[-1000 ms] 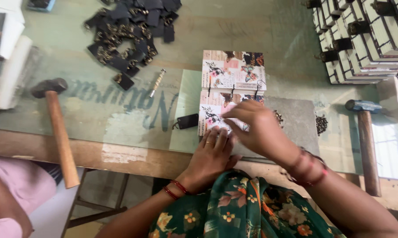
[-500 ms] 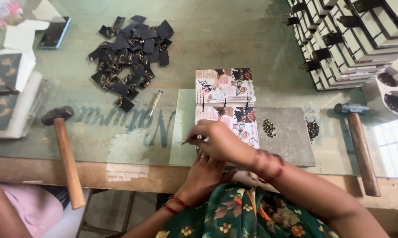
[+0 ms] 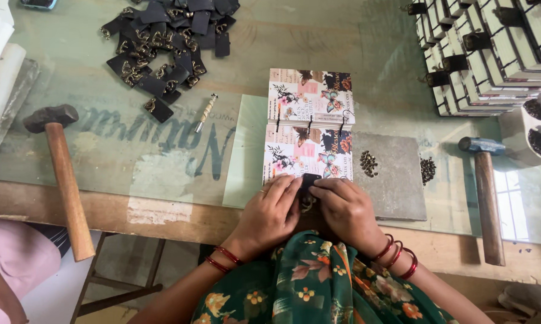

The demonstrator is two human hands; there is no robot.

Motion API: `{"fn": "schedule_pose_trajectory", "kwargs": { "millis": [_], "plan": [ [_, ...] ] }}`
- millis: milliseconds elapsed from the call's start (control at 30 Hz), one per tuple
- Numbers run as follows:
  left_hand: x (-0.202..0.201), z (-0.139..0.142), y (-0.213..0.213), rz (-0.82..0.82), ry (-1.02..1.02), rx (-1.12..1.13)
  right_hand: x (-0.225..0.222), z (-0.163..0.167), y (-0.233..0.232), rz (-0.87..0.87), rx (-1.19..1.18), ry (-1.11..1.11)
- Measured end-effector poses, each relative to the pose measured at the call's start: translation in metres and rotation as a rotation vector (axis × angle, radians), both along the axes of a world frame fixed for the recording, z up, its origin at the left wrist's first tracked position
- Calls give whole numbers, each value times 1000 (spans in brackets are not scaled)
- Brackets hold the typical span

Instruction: The person attaches metal clasps to small notebooks using a hammer and metal pins. They repeatedly pick up a notebook, position a clasp, insert a pin, and strike it with a hammer before stacking the finished notebook.

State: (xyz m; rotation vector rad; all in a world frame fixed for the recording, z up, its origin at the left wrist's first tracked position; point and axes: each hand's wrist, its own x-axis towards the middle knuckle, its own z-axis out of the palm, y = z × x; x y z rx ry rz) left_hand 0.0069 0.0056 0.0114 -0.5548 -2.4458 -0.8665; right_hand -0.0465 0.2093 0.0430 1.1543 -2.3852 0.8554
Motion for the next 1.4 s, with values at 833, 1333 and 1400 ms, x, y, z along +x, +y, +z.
{"fn": "schedule_pose_trajectory", "kwargs": {
  "millis": [833, 1333, 1400],
  "plan": [
    [-2, 6, 13, 35, -88, -354, -4, 16, 63, -360, -89, -121],
    [-6, 11, 28, 82, -18, -584, -32, 27, 77, -527, 166, -326],
    [-6, 7, 32, 106, -15, -612, -32, 29, 77, -489, 163, -310]
  ]
}}
